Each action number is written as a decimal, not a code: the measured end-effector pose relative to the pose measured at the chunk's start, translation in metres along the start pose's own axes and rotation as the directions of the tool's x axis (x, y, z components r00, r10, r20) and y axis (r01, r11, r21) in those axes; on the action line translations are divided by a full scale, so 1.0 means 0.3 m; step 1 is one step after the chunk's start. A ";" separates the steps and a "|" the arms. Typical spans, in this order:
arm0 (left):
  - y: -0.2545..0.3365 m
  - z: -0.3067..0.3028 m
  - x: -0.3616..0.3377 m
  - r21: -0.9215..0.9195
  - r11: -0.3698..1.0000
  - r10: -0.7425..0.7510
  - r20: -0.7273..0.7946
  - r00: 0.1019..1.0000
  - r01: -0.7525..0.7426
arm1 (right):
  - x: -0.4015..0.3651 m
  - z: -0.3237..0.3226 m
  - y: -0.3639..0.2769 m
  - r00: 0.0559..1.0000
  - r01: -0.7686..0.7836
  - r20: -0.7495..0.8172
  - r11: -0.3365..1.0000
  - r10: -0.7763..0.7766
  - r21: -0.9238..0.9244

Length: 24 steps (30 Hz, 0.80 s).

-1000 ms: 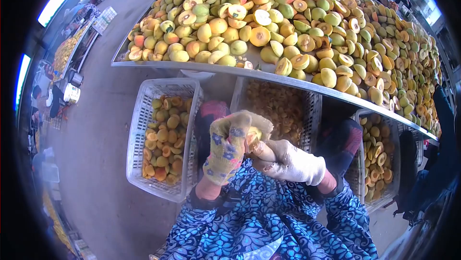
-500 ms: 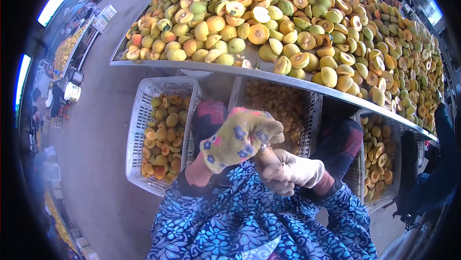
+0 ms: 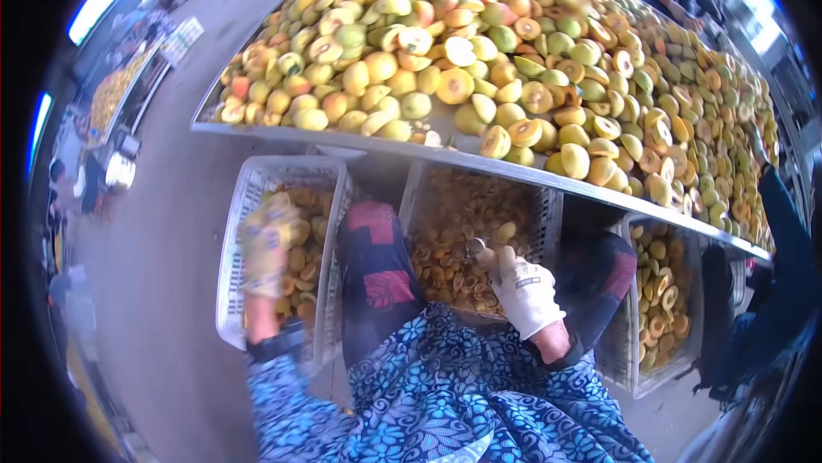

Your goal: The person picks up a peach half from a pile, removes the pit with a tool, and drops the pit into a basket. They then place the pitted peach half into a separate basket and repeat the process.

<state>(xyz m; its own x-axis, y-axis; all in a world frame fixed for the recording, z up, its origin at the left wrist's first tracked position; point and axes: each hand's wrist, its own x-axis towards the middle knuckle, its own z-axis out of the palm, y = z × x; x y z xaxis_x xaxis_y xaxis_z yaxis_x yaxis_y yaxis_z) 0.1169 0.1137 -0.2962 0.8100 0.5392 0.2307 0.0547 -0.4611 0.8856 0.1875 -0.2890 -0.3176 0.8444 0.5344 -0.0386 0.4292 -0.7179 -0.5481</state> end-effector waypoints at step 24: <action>0.398 0.982 0.333 0.333 0.852 -0.010 0.782 0.623 -0.404 | -0.075 0.091 -0.032 0.997 -0.015 0.070 0.947 -0.008 0.322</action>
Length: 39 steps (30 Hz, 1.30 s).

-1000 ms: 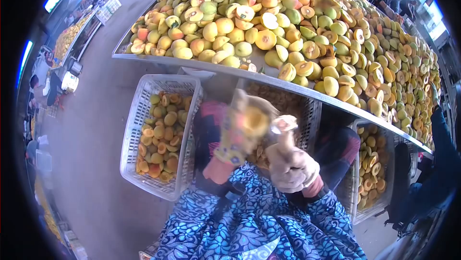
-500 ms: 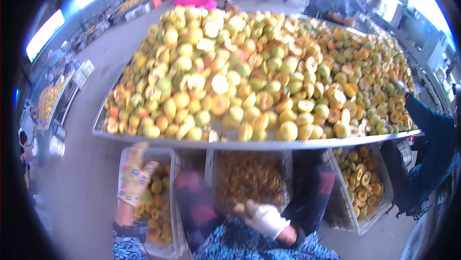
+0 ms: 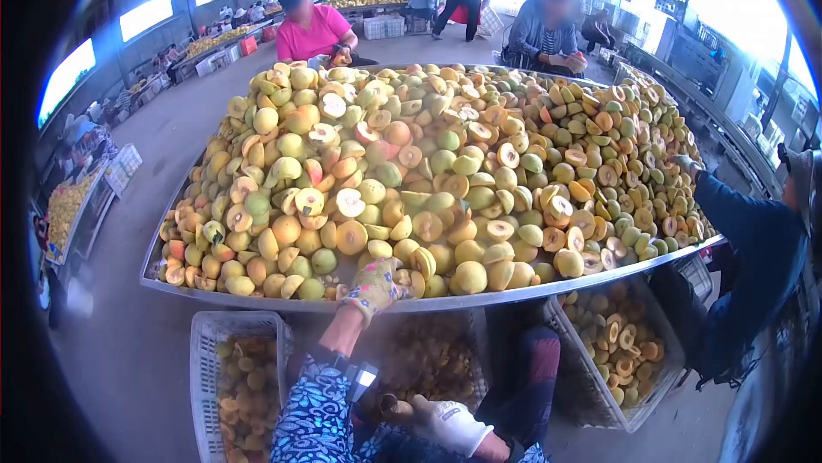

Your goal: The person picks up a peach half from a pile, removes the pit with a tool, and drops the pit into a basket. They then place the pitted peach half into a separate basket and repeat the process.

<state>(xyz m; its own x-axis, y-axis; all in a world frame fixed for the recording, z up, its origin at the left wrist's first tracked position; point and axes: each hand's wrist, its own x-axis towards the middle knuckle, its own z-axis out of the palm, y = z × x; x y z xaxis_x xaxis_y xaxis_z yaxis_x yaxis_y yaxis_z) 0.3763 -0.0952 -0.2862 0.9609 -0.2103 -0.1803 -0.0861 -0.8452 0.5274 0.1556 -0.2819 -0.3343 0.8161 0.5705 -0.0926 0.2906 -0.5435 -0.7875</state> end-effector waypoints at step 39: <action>0.143 0.111 -0.776 -0.920 0.009 -0.470 -0.349 0.811 -0.391 | 0.111 -0.172 -0.321 0.960 0.190 0.107 0.881 -0.260 0.432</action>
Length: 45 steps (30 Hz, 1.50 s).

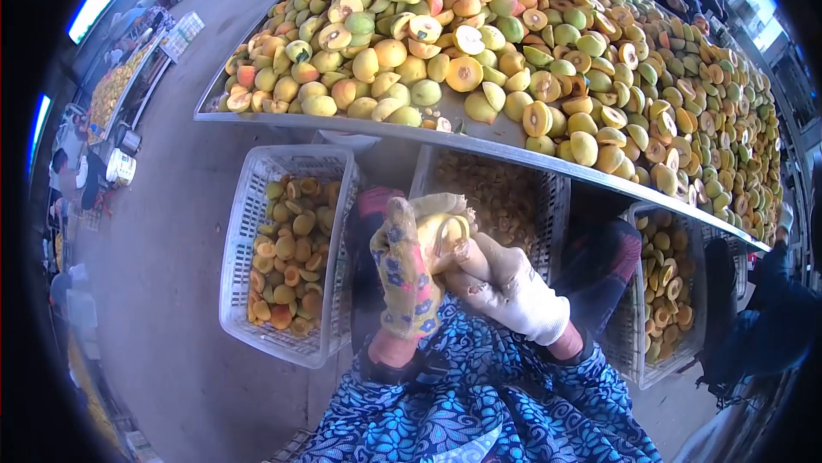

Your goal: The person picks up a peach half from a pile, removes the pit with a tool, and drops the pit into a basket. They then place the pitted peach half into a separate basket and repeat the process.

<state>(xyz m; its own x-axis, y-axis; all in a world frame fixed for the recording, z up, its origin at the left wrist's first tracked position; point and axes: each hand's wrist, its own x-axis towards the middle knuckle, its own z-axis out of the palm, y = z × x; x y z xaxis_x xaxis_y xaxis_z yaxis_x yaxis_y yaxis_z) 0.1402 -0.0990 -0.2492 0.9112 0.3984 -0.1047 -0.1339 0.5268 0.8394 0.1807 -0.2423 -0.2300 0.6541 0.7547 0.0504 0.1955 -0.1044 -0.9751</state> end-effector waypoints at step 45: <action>0.056 0.081 0.064 0.611 0.792 -0.069 0.102 0.992 -0.007 | -0.014 -0.058 0.114 0.897 -0.352 0.388 0.874 0.213 0.334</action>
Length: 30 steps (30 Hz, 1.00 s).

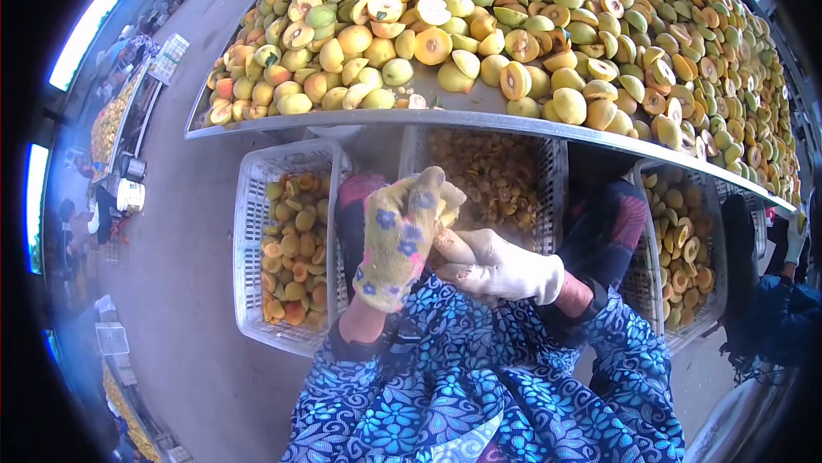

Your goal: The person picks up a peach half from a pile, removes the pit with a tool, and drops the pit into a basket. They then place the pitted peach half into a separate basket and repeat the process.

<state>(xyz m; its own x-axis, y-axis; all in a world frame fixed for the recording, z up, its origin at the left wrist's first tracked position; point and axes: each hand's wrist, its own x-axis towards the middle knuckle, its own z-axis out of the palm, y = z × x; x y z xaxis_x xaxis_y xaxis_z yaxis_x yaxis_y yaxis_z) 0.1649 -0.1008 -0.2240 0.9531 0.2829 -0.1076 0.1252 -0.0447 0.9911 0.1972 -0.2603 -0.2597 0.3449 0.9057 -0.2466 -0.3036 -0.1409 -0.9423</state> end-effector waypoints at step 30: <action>-0.107 -0.083 0.078 -0.269 0.962 0.163 0.431 0.888 -0.046 | -0.019 0.007 0.027 0.948 -0.312 0.213 0.811 0.235 0.495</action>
<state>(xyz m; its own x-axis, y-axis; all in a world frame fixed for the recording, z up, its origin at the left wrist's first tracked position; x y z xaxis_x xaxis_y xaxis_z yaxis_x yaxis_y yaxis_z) 0.1761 -0.0688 -0.2563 0.9851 -0.1688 0.0320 0.0027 0.2014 0.9795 0.1910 -0.2657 -0.2655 0.0663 0.9109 -0.4072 -0.7936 -0.1993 -0.5749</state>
